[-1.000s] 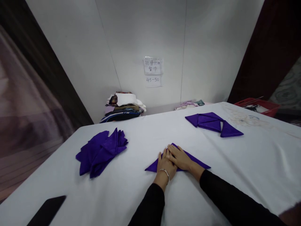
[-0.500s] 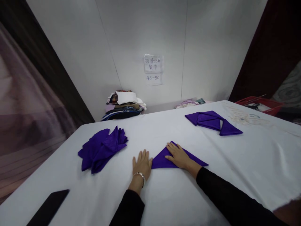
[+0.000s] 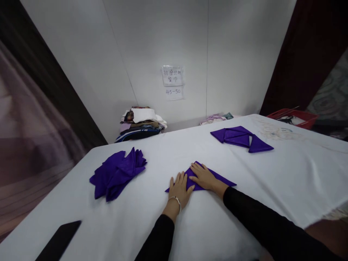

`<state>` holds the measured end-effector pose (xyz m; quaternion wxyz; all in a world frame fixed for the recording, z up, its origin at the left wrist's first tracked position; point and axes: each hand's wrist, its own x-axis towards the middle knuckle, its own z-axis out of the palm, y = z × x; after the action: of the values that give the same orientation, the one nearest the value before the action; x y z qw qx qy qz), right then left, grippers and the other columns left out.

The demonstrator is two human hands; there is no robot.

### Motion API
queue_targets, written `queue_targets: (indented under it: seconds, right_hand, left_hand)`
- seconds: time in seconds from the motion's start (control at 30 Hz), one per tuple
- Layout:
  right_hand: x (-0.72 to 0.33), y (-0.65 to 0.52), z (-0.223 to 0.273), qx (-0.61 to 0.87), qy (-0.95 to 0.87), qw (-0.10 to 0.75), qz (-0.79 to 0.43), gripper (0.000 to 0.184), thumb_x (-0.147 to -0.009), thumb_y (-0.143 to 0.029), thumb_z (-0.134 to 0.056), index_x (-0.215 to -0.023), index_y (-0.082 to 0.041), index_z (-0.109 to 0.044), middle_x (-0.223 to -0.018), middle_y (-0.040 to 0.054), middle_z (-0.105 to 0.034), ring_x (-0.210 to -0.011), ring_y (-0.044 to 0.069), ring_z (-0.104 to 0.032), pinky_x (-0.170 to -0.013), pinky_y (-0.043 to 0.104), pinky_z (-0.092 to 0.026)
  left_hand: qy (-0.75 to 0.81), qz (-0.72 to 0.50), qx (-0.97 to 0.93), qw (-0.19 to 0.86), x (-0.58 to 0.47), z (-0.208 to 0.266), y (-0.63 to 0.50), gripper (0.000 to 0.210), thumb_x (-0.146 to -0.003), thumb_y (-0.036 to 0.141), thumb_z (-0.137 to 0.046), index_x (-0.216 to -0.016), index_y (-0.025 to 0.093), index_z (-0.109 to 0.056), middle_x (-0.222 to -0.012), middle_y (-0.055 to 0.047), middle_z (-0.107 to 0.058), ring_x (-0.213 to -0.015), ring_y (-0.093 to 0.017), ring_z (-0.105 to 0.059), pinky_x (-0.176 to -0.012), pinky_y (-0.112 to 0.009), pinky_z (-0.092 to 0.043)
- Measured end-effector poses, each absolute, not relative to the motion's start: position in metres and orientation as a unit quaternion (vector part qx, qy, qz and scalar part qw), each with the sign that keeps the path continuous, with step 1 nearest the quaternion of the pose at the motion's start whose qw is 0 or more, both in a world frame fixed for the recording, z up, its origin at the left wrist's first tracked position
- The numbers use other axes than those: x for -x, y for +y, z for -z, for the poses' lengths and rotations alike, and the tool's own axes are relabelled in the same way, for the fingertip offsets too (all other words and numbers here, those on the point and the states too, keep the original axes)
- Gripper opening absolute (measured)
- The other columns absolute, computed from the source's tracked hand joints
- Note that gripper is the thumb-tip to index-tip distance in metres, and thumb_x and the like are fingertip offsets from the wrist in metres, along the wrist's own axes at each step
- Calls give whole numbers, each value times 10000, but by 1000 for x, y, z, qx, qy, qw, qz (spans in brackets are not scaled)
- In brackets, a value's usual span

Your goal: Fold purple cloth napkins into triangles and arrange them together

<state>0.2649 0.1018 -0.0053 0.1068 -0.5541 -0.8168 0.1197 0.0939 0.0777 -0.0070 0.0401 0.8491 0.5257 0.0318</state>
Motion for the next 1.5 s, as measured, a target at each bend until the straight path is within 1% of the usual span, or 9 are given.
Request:
queue_targets:
  seconds: [0.1, 0.3, 0.43, 0.6, 0.77, 0.87, 1.0, 1.27, 1.5]
  right_hand:
    - [-262, 94, -4, 560, -810, 120, -128, 605, -897, -505, -255, -1385, -149, -268, -1450, 105, -234, -1342, 223, -117, -1066, 428, -84]
    - [-252, 58, -9, 513, -839, 131, -128, 688, -862, -585, -272, -1404, -163, -217, -1453, 106, -218, -1344, 222, -103, -1075, 418, -21]
    - [-279, 46, -4, 529, -832, 111, -125, 713, -855, -606, -266, -1399, -146, -229, -1451, 119, -213, -1343, 226, -111, -1075, 423, -17]
    - [-345, 31, -3, 564, -811, 86, -126, 682, -859, -602, -274, -1400, -190, -221, -1459, 91, -190, -1341, 227, -123, -1073, 451, -4]
    - [-391, 10, 2, 630, -763, 90, -116, 647, -882, -566, -256, -1408, -196, -184, -1461, 90, -185, -1340, 229, -126, -1074, 467, -62]
    - [-390, -3, 3, 642, -754, 113, -83, 665, -881, -559, -277, -1417, -192, -139, -1467, 94, -159, -1343, 235, -105, -1075, 471, -81]
    - [-359, -15, -4, 569, -808, 132, -74, 684, -871, -555, -325, -1421, -208, -115, -1469, 81, -153, -1343, 238, -101, -1082, 463, -47]
    - [-346, -2, 1, 514, -844, 97, -121, 616, -883, -542, -304, -1395, -206, -241, -1439, 88, -257, -1329, 243, -173, -1070, 483, -58]
    - [-342, 8, -3, 501, -853, 111, -94, 632, -873, -545, -331, -1395, -200, -245, -1427, 101, -283, -1325, 244, -192, -1072, 480, -23]
  left_hand:
    - [530, -20, -847, 40, -92, 11, 80, 630, -863, 533, -192, -1383, 183, -247, -1464, -53, -216, -1347, -230, -148, -1079, -490, -135]
    - [531, -4, -847, 29, -92, 9, 81, 574, -870, 420, -252, -1389, 173, -233, -1466, -54, -205, -1347, -231, -146, -1079, -492, -123]
    - [530, -12, -847, 34, -94, 8, 82, 627, -865, 517, -204, -1380, 164, -254, -1464, -59, -210, -1345, -235, -153, -1075, -496, -128]
    - [533, -3, -845, 47, -94, 6, 84, 656, -862, 542, -172, -1385, 150, -233, -1471, -56, -180, -1350, -232, -130, -1078, -489, -107]
    - [530, -3, -846, 52, -94, 6, 82, 742, -831, 615, -141, -1387, 131, -222, -1473, -67, -168, -1353, -240, -108, -1078, -488, -91]
    - [526, 0, -848, 58, -94, 5, 82, 847, -772, 699, -174, -1391, 121, -207, -1476, -81, -151, -1353, -263, -92, -1074, -499, -87]
    - [527, 6, -847, 70, -93, 4, 84, 887, -743, 722, -224, -1397, 125, -182, -1479, -80, -136, -1354, -268, -82, -1073, -502, -79]
    - [544, 7, -836, 69, -94, 2, 66, 831, -773, 673, -225, -1393, 121, -199, -1477, -83, -151, -1353, -263, -98, -1074, -487, -107]
    - [569, 10, -818, 85, -92, -5, 37, 863, -756, 703, -186, -1383, 112, -239, -1465, -110, -186, -1343, -291, -133, -1054, -537, -123]
